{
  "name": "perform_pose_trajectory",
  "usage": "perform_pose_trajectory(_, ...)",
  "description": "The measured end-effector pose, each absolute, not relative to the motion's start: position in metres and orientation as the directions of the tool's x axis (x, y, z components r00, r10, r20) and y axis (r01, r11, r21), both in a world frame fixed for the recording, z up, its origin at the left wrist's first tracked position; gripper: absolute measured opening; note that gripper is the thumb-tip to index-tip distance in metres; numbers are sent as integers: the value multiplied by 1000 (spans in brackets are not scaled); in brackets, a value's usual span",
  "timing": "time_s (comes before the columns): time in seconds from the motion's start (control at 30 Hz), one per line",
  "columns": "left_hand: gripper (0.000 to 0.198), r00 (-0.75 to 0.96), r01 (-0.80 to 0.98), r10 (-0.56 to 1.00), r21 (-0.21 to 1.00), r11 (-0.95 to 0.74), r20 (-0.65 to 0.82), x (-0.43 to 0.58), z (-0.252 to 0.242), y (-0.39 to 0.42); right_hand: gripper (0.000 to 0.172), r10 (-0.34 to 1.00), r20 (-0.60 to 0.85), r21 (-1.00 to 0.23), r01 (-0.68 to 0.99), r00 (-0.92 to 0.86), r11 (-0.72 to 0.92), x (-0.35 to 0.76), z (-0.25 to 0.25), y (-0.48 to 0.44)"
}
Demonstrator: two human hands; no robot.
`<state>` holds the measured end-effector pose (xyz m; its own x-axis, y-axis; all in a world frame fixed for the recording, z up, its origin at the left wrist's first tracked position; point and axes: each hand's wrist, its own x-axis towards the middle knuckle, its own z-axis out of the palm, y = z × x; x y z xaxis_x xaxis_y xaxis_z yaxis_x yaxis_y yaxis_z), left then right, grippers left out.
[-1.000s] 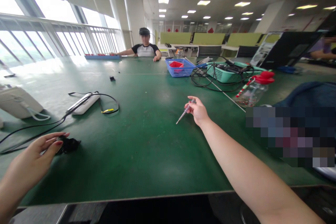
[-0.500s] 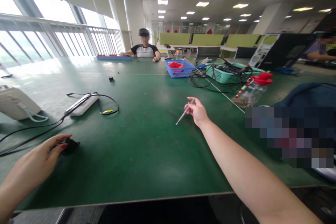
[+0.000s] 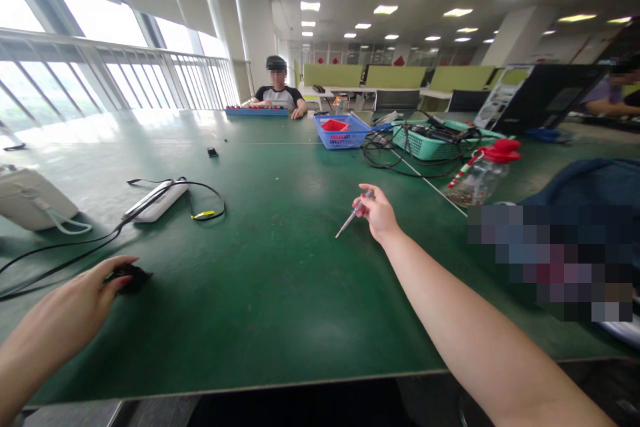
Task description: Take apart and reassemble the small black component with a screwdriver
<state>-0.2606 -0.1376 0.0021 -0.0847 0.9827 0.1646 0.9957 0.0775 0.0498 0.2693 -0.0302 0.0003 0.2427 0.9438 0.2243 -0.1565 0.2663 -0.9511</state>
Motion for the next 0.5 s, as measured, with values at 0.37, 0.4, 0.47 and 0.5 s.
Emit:
perform_pose_trajectory(0.37,55,-63,998,994,35,60,86,-246,3,-146,37,946,221,-954,-149,239,260,268,0,-31)
perform_pose_trajectory(0.4,56,-68,997,995,35,66,75,-245,5,-144,37,946,220,-954,-149,240,260,268,1,-32)
perform_pose_trajectory(0.47,59,-47,999,996,19,45,76,-243,6,-141,37,945,218,-954,-149,243,259,268,1,-32)
perform_pose_trajectory(0.5,60,-17,1000,996,9,17,92,-244,6,-139,37,945,217,-954,-150,246,258,268,1,-32)
